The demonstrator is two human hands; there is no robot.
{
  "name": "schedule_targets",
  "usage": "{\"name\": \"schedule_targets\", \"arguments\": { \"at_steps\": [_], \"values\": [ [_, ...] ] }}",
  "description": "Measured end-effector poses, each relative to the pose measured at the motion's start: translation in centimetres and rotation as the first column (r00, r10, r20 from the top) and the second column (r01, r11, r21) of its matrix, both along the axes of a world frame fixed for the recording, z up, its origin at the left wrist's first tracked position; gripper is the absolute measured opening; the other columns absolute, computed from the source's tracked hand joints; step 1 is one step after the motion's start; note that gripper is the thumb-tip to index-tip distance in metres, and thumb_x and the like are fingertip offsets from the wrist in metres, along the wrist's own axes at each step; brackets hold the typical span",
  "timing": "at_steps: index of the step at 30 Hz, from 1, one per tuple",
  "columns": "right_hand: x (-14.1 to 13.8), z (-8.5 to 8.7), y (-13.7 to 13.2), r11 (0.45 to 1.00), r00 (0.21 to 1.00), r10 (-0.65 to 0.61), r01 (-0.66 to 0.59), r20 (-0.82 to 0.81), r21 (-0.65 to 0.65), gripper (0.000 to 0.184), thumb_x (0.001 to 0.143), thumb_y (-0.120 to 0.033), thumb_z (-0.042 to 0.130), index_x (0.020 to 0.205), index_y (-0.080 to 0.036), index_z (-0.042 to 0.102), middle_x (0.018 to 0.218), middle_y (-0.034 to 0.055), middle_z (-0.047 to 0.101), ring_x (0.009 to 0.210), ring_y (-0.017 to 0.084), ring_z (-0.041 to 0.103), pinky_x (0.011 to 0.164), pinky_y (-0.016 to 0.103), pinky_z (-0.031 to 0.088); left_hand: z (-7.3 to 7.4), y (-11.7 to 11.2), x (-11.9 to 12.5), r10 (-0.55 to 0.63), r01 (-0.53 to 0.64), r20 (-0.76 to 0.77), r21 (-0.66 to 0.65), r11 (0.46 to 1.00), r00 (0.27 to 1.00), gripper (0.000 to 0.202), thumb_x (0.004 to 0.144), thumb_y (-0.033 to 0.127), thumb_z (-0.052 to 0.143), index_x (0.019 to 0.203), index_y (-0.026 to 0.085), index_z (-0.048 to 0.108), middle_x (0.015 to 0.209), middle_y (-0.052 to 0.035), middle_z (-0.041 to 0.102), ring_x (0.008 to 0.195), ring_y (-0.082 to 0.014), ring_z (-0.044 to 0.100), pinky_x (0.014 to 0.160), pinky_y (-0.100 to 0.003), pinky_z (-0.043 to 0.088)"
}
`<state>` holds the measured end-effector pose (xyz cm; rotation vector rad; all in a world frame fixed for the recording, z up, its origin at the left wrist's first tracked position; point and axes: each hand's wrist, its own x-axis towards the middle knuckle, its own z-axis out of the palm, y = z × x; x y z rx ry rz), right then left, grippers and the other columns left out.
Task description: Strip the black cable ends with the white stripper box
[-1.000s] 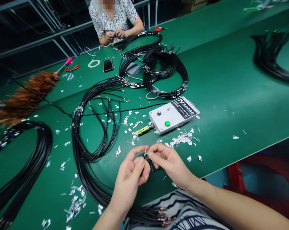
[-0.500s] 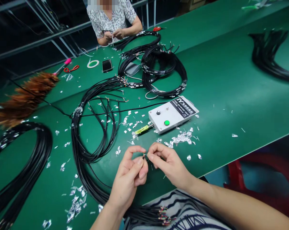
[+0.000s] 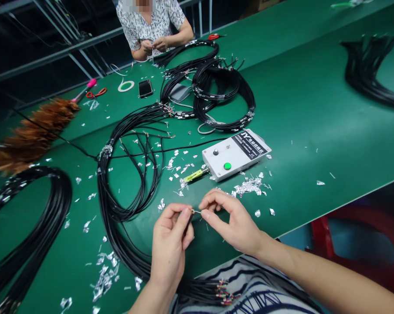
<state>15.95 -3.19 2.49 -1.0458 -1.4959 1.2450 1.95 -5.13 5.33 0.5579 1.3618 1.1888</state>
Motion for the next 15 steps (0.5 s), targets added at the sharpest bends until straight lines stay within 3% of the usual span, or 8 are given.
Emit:
{"name": "schedule_targets", "arguments": {
  "at_steps": [3,7,11,15],
  "values": [
    [-0.3,0.4,0.3,0.999,1.0,0.017,-0.017,-0.002,-0.044,0.003,0.083,-0.021,0.062,0.085,-0.019,0.063,0.082,-0.0001,0.06,0.066,0.011,0.055,0.064,0.025,0.045,-0.1,-0.2,0.0,-0.021,0.021,-0.018,0.005,1.0,1.0,0.041,0.064,0.045,0.085,0.076,0.013,0.063,0.062,0.0066,0.052,0.035,0.0029,0.031,0.037,-0.013,0.016],
    [-0.8,0.7,0.8,0.989,0.992,0.036,-0.053,-0.124,-0.136,0.015,0.085,-0.025,0.062,0.071,-0.019,0.062,0.07,-0.0014,0.058,0.066,0.012,0.054,0.062,0.025,0.043,-0.5,-0.5,-0.2,-0.055,0.058,-0.052,0.045,0.997,0.997,0.039,0.07,0.047,0.081,0.081,0.015,0.061,0.059,0.0072,0.049,0.039,0.0014,0.031,0.038,-0.012,0.019],
    [-0.7,0.7,1.3,0.924,0.946,0.089,-0.196,-0.312,-0.328,0.02,0.081,-0.035,0.067,0.071,-0.018,0.062,0.065,-0.0027,0.057,0.058,0.011,0.051,0.056,0.025,0.04,-0.7,-0.7,-0.7,-0.179,0.181,-0.049,0.045,0.982,0.983,0.042,0.067,0.043,0.084,0.09,0.016,0.06,0.067,0.0031,0.057,0.05,-0.0031,0.044,0.045,-0.012,0.031],
    [-0.5,0.7,1.6,0.881,0.929,0.08,-0.236,-0.362,-0.409,0.02,0.078,-0.036,0.068,0.07,-0.018,0.063,0.059,-0.0046,0.054,0.055,0.01,0.049,0.058,0.025,0.04,-0.5,-0.6,-1.0,-0.189,0.189,-0.019,0.009,0.982,0.982,0.041,0.066,0.043,0.085,0.078,0.015,0.057,0.061,0.0056,0.051,0.046,-0.0013,0.036,0.042,-0.012,0.025]
  ]
}}
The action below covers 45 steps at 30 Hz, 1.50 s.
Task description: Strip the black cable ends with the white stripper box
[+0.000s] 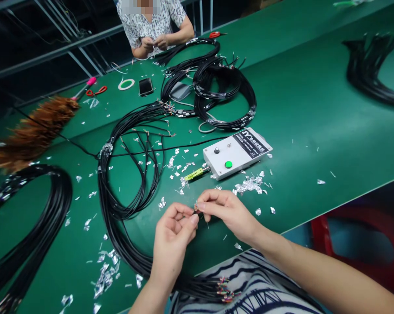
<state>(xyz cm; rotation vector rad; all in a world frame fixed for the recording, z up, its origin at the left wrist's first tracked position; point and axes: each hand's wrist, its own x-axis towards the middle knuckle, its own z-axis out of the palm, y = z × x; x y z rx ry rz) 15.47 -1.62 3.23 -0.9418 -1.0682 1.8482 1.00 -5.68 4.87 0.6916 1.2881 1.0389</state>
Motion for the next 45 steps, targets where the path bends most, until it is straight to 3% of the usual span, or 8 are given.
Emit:
{"name": "schedule_targets", "arguments": {
  "at_steps": [12,17,23,26,29,34,37,45],
  "values": [
    [-0.3,-0.2,0.0,0.991,0.995,-0.033,0.021,0.092,0.129,0.014,0.08,-0.029,0.061,0.071,-0.018,0.062,0.067,-0.0021,0.06,0.055,0.009,0.052,0.056,0.024,0.042,0.1,0.0,0.3,0.048,-0.048,0.023,-0.018,0.999,0.999,0.043,0.063,0.042,0.086,0.073,0.014,0.055,0.056,0.0071,0.049,0.042,0.0,0.031,0.043,-0.014,0.02],
    [-0.5,-0.5,-0.3,0.9,0.955,-0.212,0.109,0.205,0.421,0.01,0.076,-0.015,0.058,0.067,-0.019,0.059,0.069,-0.0015,0.059,0.064,0.011,0.055,0.061,0.025,0.045,0.0,0.0,0.2,0.068,-0.068,0.04,-0.011,0.998,0.997,0.043,0.063,0.042,0.086,0.073,0.014,0.055,0.056,0.0076,0.048,0.042,0.0,0.031,0.043,-0.014,0.02],
    [0.6,-1.4,-0.6,0.891,0.911,-0.254,0.089,0.325,0.446,0.012,0.081,-0.015,0.056,0.072,-0.019,0.062,0.072,-0.0004,0.061,0.065,0.012,0.058,0.06,0.024,0.047,0.9,0.4,-0.1,0.077,-0.075,0.066,-0.021,0.997,0.995,0.043,0.064,0.041,0.086,0.073,0.013,0.055,0.06,0.0048,0.053,0.042,0.0009,0.032,0.045,-0.016,0.023],
    [0.8,-1.1,-0.7,0.817,0.9,-0.29,0.056,0.325,0.573,0.009,0.086,-0.02,0.06,0.09,-0.018,0.067,0.09,0.0042,0.067,0.066,0.012,0.06,0.067,0.028,0.051,0.9,0.5,0.0,0.059,-0.057,0.079,-0.025,0.998,0.995,0.042,0.064,0.04,0.086,0.07,0.013,0.054,0.058,0.0053,0.051,0.041,0.0007,0.032,0.044,-0.015,0.021],
    [0.5,-0.7,-0.5,0.687,0.886,-0.331,-0.01,0.325,0.727,0.019,0.086,-0.026,0.068,0.102,-0.018,0.068,0.1,0.0068,0.07,0.063,0.011,0.061,0.076,0.034,0.051,0.7,0.4,0.0,0.051,-0.049,0.095,-0.03,0.998,0.994,0.041,0.065,0.04,0.085,0.071,0.013,0.054,0.055,0.0075,0.046,0.041,0.0004,0.031,0.043,-0.016,0.017],
    [0.2,-0.8,0.0,0.569,0.884,-0.352,-0.059,0.308,0.82,0.013,0.094,-0.019,0.058,0.089,-0.02,0.069,0.084,0.0023,0.075,0.078,0.014,0.069,0.07,0.03,0.044,0.4,0.1,-0.2,-0.002,0.006,0.106,-0.042,0.999,0.994,0.038,0.069,0.039,0.082,0.072,0.014,0.053,0.056,0.006,0.05,0.04,0.0004,0.029,0.043,-0.017,0.016],
    [0.2,-1.1,-0.1,0.52,0.827,-0.42,-0.118,0.373,0.846,0.014,0.094,-0.018,0.057,0.083,-0.019,0.066,0.08,0.0017,0.074,0.072,0.013,0.067,0.066,0.03,0.039,0.2,-0.1,-0.2,-0.023,0.027,0.081,-0.046,0.999,0.996,0.037,0.071,0.038,0.081,0.072,0.014,0.052,0.058,0.0054,0.05,0.04,0.0005,0.029,0.043,-0.017,0.016],
    [-0.1,-1.2,-1.0,0.677,0.797,-0.385,-0.098,0.465,0.729,0.018,0.093,-0.019,0.053,0.077,-0.019,0.061,0.075,0.001,0.067,0.067,0.014,0.061,0.067,0.029,0.039,-0.2,-0.1,0.2,-0.033,0.035,-0.039,0.035,0.999,0.999,0.038,0.077,0.041,0.076,0.106,0.019,0.066,0.082,0.0015,0.054,0.044,0.0004,0.031,0.042,-0.018,0.021]
  ]
}}
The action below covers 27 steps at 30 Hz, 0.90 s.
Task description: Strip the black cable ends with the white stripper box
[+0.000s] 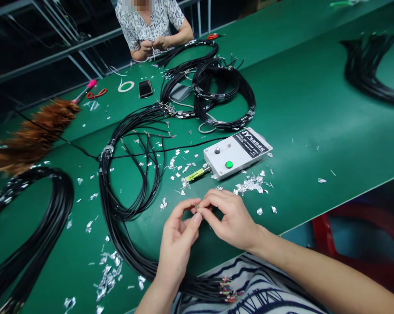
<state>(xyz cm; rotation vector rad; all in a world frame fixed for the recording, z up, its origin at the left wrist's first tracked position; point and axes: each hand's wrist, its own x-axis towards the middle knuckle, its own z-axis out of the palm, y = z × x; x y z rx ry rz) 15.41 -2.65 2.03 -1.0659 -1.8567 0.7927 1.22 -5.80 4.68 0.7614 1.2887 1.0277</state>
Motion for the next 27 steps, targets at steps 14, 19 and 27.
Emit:
{"name": "schedule_targets", "arguments": {
  "at_steps": [14,19,27],
  "values": [
    [0.8,-0.4,0.6,0.99,0.968,0.138,-0.134,0.212,-0.033,0.017,0.096,-0.02,0.053,0.082,-0.02,0.063,0.078,0.0005,0.067,0.068,0.014,0.059,0.068,0.029,0.036,-1.2,0.2,-0.3,0.121,-0.12,-0.13,0.016,0.993,0.984,0.033,0.071,0.043,0.079,0.075,0.016,0.061,0.044,0.0105,0.035,0.038,-0.0039,0.031,0.039,-0.016,0.021],
    [2.5,-0.6,1.4,0.991,0.94,0.053,-0.092,0.336,0.1,0.018,0.099,-0.023,0.05,0.09,-0.019,0.065,0.087,0.0033,0.07,0.076,0.017,0.062,0.069,0.03,0.035,-1.4,0.7,-0.9,0.135,-0.133,-0.135,0.028,0.991,0.982,0.036,0.07,0.044,0.079,0.073,0.014,0.059,0.057,0.0047,0.051,0.037,-0.0015,0.032,0.037,-0.016,0.019],
    [1.3,0.5,2.7,0.878,0.851,0.078,-0.305,0.519,0.368,0.024,0.099,-0.019,0.05,0.084,-0.018,0.069,0.078,0.002,0.072,0.07,0.017,0.062,0.073,0.033,0.033,-1.5,1.7,-0.9,0.054,-0.054,-0.147,0.004,0.999,0.988,0.036,0.067,0.042,0.079,0.068,0.014,0.057,0.056,0.0057,0.049,0.037,-0.0014,0.033,0.036,-0.015,0.02]
  ]
}}
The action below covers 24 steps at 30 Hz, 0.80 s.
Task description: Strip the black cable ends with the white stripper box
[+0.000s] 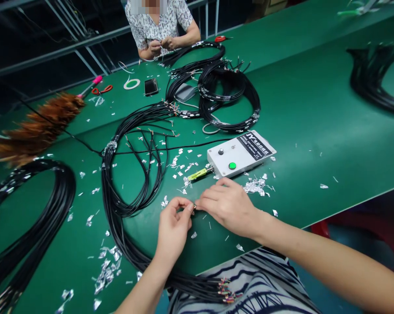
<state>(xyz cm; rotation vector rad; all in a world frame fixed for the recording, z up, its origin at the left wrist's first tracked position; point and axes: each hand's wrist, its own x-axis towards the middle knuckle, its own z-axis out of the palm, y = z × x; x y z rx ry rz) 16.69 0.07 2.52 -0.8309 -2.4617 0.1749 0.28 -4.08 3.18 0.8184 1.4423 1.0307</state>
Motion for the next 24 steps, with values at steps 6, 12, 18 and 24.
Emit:
{"name": "schedule_targets", "arguments": {
  "at_steps": [6,12,18,24],
  "values": [
    [0.3,0.3,0.8,1.0,0.999,-0.024,0.024,-0.026,-0.013,0.021,0.099,-0.025,0.051,0.091,-0.016,0.067,0.089,0.0031,0.074,0.075,0.017,0.063,0.074,0.032,0.034,-0.6,0.2,-0.8,-0.019,0.02,0.044,-0.008,1.0,0.999,0.037,0.069,0.044,0.078,0.07,0.013,0.057,0.058,0.0046,0.052,0.036,-0.0003,0.033,0.037,-0.014,0.019],
    [-0.8,-0.4,0.5,0.998,1.0,0.014,-0.015,0.019,0.067,0.025,0.098,-0.016,0.05,0.082,-0.017,0.069,0.076,0.0004,0.072,0.068,0.015,0.061,0.073,0.032,0.033,-0.5,0.8,-0.7,-0.034,0.036,0.093,-0.017,0.999,0.995,0.04,0.066,0.045,0.079,0.071,0.013,0.056,0.058,0.0053,0.053,0.035,0.0003,0.032,0.036,-0.014,0.018],
    [1.0,0.1,2.1,0.989,0.997,-0.07,0.066,0.029,0.131,0.027,0.1,-0.018,0.048,0.083,-0.019,0.07,0.082,-0.0009,0.075,0.075,0.014,0.063,0.071,0.031,0.032,-0.4,1.7,-1.2,-0.015,0.017,0.078,-0.027,1.0,0.997,0.038,0.065,0.042,0.08,0.07,0.012,0.057,0.057,0.0047,0.054,0.034,0.0006,0.034,0.036,-0.014,0.018],
    [1.1,0.2,5.3,0.971,0.958,-0.168,0.121,0.233,0.206,0.011,0.095,-0.018,0.058,0.096,-0.019,0.069,0.102,0.0031,0.075,0.097,0.02,0.061,0.082,0.038,0.027,0.2,4.0,-1.7,0.008,-0.009,0.076,0.023,1.0,0.997,0.035,0.063,0.038,0.081,0.069,0.012,0.057,0.058,0.0035,0.057,0.032,0.0005,0.035,0.036,-0.015,0.018]
  ]
}}
